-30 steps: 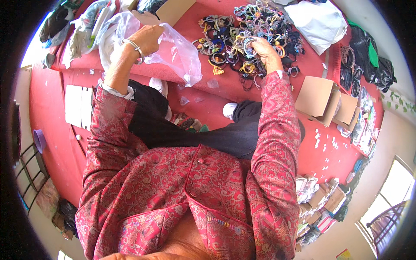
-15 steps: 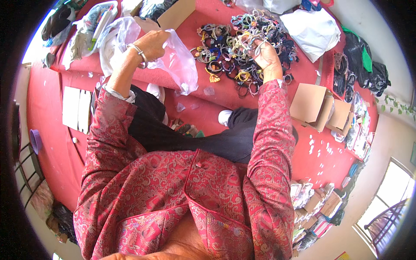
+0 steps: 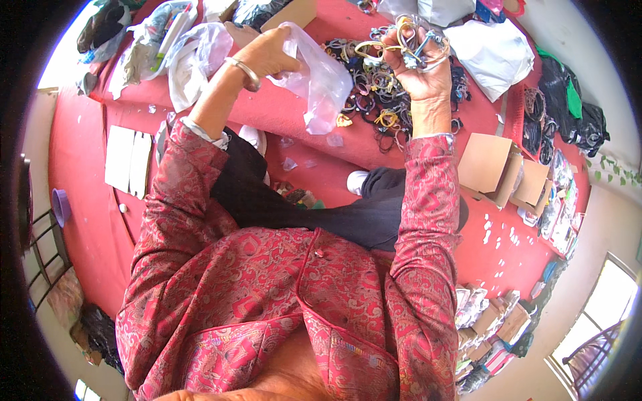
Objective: The person sits on the floor and assembles a small cardboard box. They then open a plastic bag and transfer a large pile of hair ties and hair clips from the bag into the box.
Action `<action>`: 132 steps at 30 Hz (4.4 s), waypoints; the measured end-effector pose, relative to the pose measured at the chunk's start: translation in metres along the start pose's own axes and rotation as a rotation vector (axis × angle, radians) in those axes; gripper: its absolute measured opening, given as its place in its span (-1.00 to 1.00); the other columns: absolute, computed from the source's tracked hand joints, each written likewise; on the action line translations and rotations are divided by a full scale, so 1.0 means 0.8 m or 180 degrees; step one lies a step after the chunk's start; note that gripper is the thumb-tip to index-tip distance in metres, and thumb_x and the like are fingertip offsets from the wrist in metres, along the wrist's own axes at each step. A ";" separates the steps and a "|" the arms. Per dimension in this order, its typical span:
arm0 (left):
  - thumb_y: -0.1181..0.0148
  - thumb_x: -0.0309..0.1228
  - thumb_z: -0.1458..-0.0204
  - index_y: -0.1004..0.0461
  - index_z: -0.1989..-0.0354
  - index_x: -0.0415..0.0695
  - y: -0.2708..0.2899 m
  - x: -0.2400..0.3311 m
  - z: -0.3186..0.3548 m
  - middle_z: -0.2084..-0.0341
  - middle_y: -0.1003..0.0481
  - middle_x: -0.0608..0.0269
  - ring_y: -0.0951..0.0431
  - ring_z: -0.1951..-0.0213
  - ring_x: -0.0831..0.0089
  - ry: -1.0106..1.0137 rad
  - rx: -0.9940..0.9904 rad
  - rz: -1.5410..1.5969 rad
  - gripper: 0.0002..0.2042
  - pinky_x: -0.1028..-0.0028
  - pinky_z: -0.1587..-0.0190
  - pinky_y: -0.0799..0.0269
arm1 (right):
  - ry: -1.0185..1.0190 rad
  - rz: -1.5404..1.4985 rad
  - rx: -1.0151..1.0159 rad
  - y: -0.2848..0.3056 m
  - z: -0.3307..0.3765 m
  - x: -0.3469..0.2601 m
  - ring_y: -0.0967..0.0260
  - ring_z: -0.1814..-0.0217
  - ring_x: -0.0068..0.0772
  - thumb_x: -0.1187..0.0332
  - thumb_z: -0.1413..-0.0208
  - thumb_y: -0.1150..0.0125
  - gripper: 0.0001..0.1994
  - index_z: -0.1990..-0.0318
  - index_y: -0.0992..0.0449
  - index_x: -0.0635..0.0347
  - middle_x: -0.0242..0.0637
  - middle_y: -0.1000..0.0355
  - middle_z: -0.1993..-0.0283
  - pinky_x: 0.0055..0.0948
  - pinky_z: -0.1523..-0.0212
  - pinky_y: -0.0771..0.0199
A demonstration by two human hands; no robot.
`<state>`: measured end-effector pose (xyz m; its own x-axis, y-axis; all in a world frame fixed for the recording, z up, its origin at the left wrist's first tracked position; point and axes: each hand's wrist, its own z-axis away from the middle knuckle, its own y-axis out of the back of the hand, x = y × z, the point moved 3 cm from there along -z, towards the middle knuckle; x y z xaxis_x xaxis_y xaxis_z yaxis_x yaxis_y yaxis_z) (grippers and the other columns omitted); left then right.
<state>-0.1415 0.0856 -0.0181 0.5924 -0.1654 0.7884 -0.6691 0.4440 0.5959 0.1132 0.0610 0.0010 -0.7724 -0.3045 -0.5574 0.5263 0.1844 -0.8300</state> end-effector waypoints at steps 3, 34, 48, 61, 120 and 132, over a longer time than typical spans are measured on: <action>-0.24 -0.44 0.33 -0.22 0.23 -0.41 -0.011 0.003 0.004 0.69 -0.40 0.08 -0.45 0.68 0.42 -0.0034 -0.0272 -0.0390 -0.53 0.45 0.66 -0.38 | -0.0148 -0.0236 -0.0270 -0.030 0.004 0.023 -0.43 0.18 -0.16 0.27 -0.08 -0.04 -0.73 0.21 -0.39 0.33 -0.07 -0.41 0.25 -0.22 0.24 -0.56; -0.06 -0.58 0.31 -0.53 0.49 -0.35 -0.023 -0.057 0.002 0.43 -0.49 -0.16 -0.54 0.28 0.13 0.0577 -0.1053 -0.2540 -0.82 0.30 0.26 -0.46 | -0.0115 0.7383 -0.0634 0.059 -0.005 0.138 -0.40 0.28 0.02 0.49 0.10 0.09 -0.85 0.39 -0.43 0.27 0.01 -0.42 0.38 -0.14 0.29 -0.37; -0.22 -0.37 0.36 -0.24 -0.03 -0.23 -0.040 -0.118 0.007 0.23 -0.44 -0.15 -0.44 0.12 0.06 0.0241 -0.0443 -0.2452 -0.36 0.28 0.07 -0.35 | 0.0295 0.3812 0.0208 0.022 -0.001 0.066 -0.41 0.33 -0.58 0.44 -0.04 0.07 -0.80 0.22 -0.45 0.26 -0.34 -0.44 0.39 -0.58 0.29 -0.41; -0.08 -0.43 0.28 -0.38 0.04 -0.18 0.002 -0.137 -0.019 0.13 -0.41 -0.12 -0.39 0.02 0.08 0.0587 -0.0413 -0.3041 -0.53 0.33 -0.04 -0.28 | 0.0789 0.4293 0.1371 0.003 0.086 -0.021 -0.39 0.56 -0.56 0.31 -0.05 -0.01 -0.78 0.36 -0.49 0.30 -0.30 -0.45 0.52 -0.59 0.56 -0.41; -0.04 -0.34 0.12 -0.38 0.29 -0.18 -0.172 0.066 0.028 0.37 -0.47 0.00 -0.51 0.29 0.09 -0.1339 -0.1515 -0.1935 -0.77 0.13 0.32 -0.43 | -0.0328 0.3295 0.1752 0.133 0.068 -0.094 -0.40 0.43 -0.64 0.33 -0.06 -0.08 -0.80 0.22 -0.46 0.24 -0.39 -0.47 0.35 -0.69 0.54 -0.36; -0.13 -0.34 0.01 0.12 -0.25 -0.04 -0.153 0.057 -0.009 0.01 -0.31 0.08 -0.47 0.21 0.24 0.0121 -0.0432 0.2704 -0.32 0.27 0.17 -0.41 | -0.0437 0.3276 0.0468 0.043 0.037 -0.053 -0.36 0.38 -0.76 0.34 -0.07 -0.06 -0.79 0.16 -0.47 0.18 -0.50 -0.47 0.33 -0.72 0.44 -0.34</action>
<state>-0.0296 0.0301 -0.0559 -0.0685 0.2991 0.9518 -0.8344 0.5058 -0.2190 0.1751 0.0524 -0.0032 0.1150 -0.1703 -0.9787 0.9515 0.3019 0.0593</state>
